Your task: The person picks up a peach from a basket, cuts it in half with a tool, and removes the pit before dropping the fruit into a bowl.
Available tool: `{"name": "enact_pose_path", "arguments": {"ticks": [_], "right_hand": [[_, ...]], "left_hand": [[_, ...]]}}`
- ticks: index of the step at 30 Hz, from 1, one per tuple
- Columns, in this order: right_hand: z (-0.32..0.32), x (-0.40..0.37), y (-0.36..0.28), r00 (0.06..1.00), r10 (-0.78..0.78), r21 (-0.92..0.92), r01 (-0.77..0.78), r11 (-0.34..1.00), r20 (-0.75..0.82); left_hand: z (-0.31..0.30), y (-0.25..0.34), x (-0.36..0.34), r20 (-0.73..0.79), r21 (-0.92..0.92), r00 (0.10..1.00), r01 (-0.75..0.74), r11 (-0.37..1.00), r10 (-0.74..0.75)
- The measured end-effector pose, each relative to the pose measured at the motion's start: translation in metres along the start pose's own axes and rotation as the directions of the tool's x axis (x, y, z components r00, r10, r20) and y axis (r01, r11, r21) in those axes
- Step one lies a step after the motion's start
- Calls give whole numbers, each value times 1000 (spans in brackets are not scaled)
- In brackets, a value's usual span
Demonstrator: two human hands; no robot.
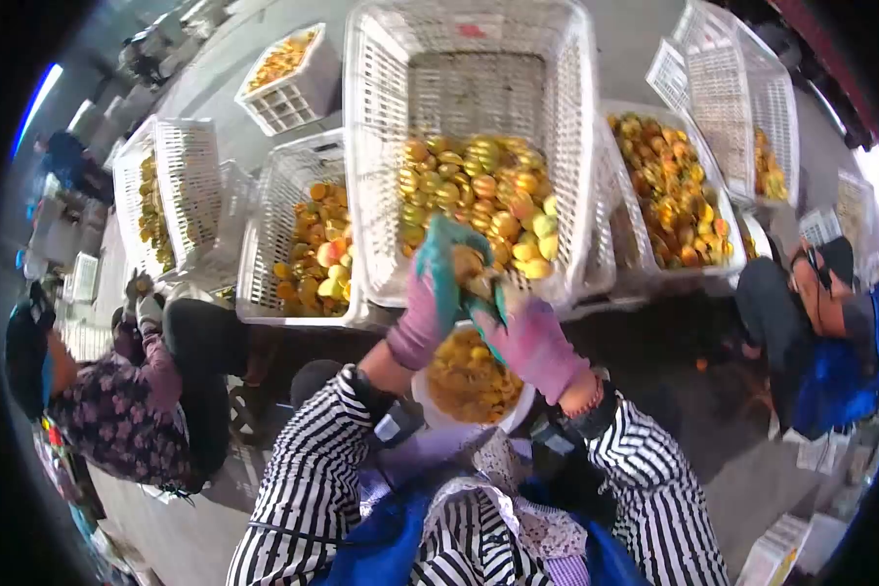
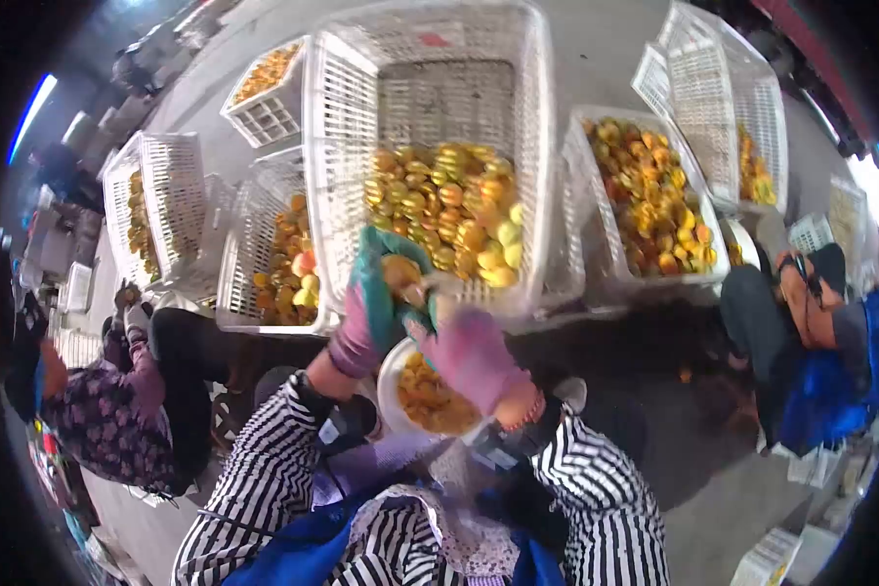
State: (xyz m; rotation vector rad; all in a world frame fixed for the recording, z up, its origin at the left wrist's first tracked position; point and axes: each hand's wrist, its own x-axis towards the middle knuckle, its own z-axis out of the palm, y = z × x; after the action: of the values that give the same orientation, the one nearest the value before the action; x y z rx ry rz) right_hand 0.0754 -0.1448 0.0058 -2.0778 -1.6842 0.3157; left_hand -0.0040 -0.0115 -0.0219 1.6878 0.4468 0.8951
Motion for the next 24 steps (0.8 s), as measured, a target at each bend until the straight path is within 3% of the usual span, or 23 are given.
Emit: {"name": "enact_pose_path", "arguments": {"ticks": [1,2,3,4,5,6,7,8,10,11,15,17,18,19,21,22,24], "right_hand": [[-3,1,-1,985,-152,-202,167,965,87],[7,9,0,976,-18,480,122,869,-216],[5,6,3,996,-44,503,79,861,-80],[15,-6,21,959,-284,-173,281,944,10],[14,-1,16,993,-98,473,118,873,-67],[17,0,19,979,87,759,-198,620,185],[15,4,21,847,182,812,-531,243,500],[-2,10,7,856,155,813,-517,267,494],[-27,3,-15,816,24,807,-575,139,577],[-29,2,-22,815,13,805,-575,145,579],[-15,-8,-14,775,-76,777,-617,128,628],[-7,-9,-8,749,-68,750,-648,136,659],[-14,-7,-8,688,-193,710,-699,83,700],[-16,-9,-9,687,-193,710,-699,87,701],[-18,-14,-8,658,-199,683,-725,94,726],[-14,-18,-4,659,-197,683,-725,94,726],[0,-26,4,638,-236,645,-762,-58,733]], "left_hand": [[-11,-7,3,45,54,992,112,992,-114],[-12,3,0,126,-192,990,92,977,-69],[-10,-8,9,110,296,903,-428,854,414],[-8,4,6,1,67,980,-198,978,199],[-7,0,7,-90,615,773,-453,645,628],[-4,25,2,-200,-10,965,-175,984,170],[-12,20,12,35,-242,994,109,964,-103],[-17,31,12,56,-143,982,189,971,-183],[-22,33,12,156,-206,987,70,976,-38],[-24,27,10,197,-252,980,7,968,44],[-28,28,1,275,-253,961,27,967,45],[-25,32,-6,261,-246,965,104,964,-38],[-20,29,-11,163,-177,975,-122,977,151],[-21,32,-11,159,-178,975,-124,976,153],[-24,37,-13,399,-319,914,211,924,-71],[-22,37,-15,400,-321,914,211,923,-70],[-17,36,-22,399,-446,915,248,860,-57]]}}
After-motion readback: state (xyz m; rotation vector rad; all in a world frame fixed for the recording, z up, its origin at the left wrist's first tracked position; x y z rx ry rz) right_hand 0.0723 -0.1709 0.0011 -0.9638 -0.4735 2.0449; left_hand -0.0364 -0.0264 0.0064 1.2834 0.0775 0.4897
